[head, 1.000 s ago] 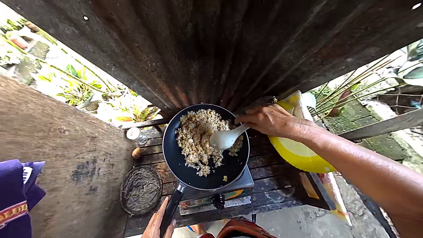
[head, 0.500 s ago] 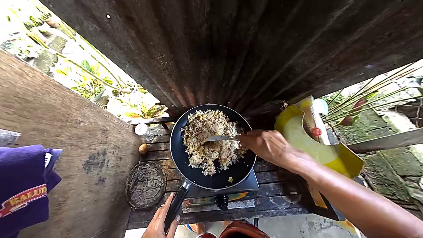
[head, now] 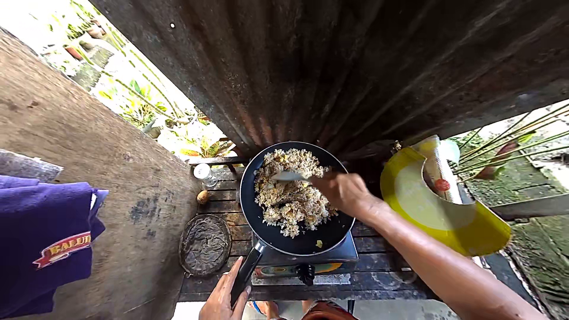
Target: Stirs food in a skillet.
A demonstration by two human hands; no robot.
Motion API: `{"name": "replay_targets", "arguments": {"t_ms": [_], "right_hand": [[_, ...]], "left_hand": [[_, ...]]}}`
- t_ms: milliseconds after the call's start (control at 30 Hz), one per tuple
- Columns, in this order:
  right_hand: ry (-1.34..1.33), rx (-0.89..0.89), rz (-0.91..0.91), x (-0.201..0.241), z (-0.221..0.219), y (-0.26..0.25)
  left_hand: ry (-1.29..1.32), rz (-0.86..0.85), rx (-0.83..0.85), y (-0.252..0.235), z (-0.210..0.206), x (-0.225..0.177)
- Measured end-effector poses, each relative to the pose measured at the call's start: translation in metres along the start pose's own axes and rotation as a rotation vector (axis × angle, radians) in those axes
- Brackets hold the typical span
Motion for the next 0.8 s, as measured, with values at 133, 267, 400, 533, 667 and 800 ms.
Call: {"name": "replay_targets", "arguments": {"t_ms": [133, 267, 400, 533, 667, 800], "right_hand": [[-0.028, 0.011, 0.024, 0.000, 0.013, -0.001], [0.007, -0.158, -0.054, -0.011, 0.012, -0.031], [0.061, 0.051, -0.078, 0.000, -0.004, -0.033], [0.069, -0.229, -0.101, -0.022, 0.009, -0.032], [0.051, 0.014, -0.183, -0.023, -0.003, -0.029], [0.010, -0.203, -0.046, -0.018, 0.003, 0.026]], "left_hand": [[0.021, -0.001, 0.013, -0.002, 0.000, 0.000], [0.011, 0.009, 0.008, -0.001, 0.001, -0.001], [0.000, 0.002, 0.008, -0.001, 0.001, -0.001], [0.000, -0.006, 0.003, 0.001, 0.000, 0.001], [0.009, -0.008, 0.004, 0.000, 0.000, 0.000], [0.023, -0.017, -0.003, 0.001, -0.001, 0.001]]}}
Point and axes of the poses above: each hand's wrist, its own y-axis away from the middle knuckle, its own z-axis out of the back of the hand, x = y × z, the point moved 3 cm from there along -y, towards the middle knuckle, and after that the axes turned 15 degrees about -x, right-handed, at the moved point
